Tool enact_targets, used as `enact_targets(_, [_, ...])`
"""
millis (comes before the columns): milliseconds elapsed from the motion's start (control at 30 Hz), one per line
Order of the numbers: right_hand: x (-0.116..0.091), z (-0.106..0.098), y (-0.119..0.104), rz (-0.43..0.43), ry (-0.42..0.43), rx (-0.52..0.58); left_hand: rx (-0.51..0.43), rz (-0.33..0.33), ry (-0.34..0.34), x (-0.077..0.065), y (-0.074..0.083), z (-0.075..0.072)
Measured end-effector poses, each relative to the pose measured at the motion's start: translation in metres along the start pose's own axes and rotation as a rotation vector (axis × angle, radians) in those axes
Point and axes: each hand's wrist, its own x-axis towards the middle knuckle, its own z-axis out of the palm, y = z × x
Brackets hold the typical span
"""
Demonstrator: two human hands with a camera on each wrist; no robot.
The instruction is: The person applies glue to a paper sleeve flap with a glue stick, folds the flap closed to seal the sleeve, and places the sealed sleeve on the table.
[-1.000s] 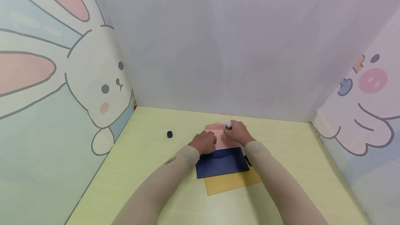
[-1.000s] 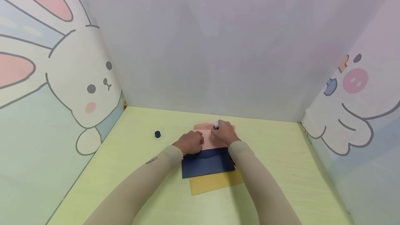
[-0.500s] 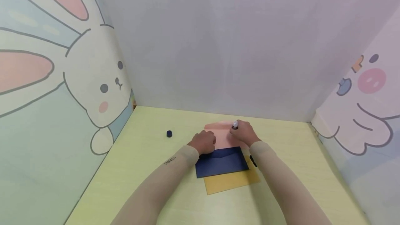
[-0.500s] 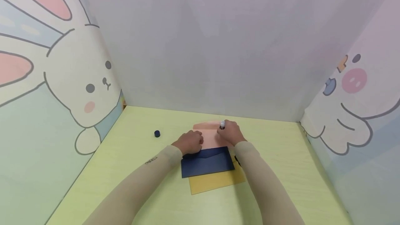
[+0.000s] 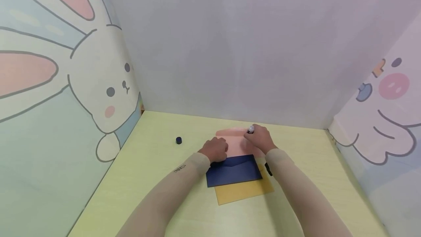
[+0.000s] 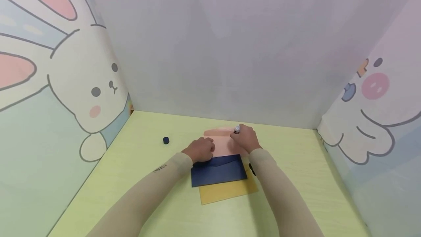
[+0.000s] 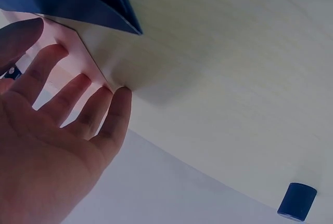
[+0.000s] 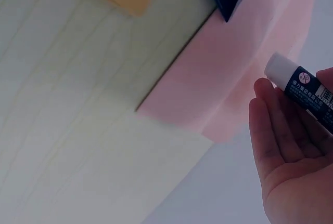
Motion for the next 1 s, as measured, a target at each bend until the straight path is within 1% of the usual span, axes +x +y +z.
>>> enact_targets(100, [0.001, -0.002, -0.006, -0.017, 0.011, 0.029, 0.003, -0.005, -0.005, 0.0, 0.001, -0.002])
enact_targets(200, [0.002, -0.001, -0.013, -0.039, 0.004, 0.05, -0.002, -0.011, -0.005, 0.0, 0.002, -0.003])
enact_targets(400, [0.003, 0.005, -0.028, -0.093, -0.064, 0.077, -0.021, -0.006, 0.004, -0.002, 0.003, -0.003])
enact_targets(533, [0.002, 0.01, -0.036, -0.105, -0.089, 0.06, -0.027, -0.011, 0.004, -0.002, 0.003, -0.003])
enact_targets(700, [0.003, 0.016, -0.039, -0.096, -0.117, 0.012, -0.028, -0.011, 0.008, 0.0, 0.003, -0.002])
enact_targets(833, [0.005, 0.02, -0.038, -0.085, -0.146, -0.004, -0.026, -0.018, 0.004, 0.001, 0.002, 0.001])
enact_targets(1000, [0.007, 0.022, -0.037, -0.087, -0.153, -0.014, -0.019, -0.015, 0.01, 0.001, 0.002, 0.002])
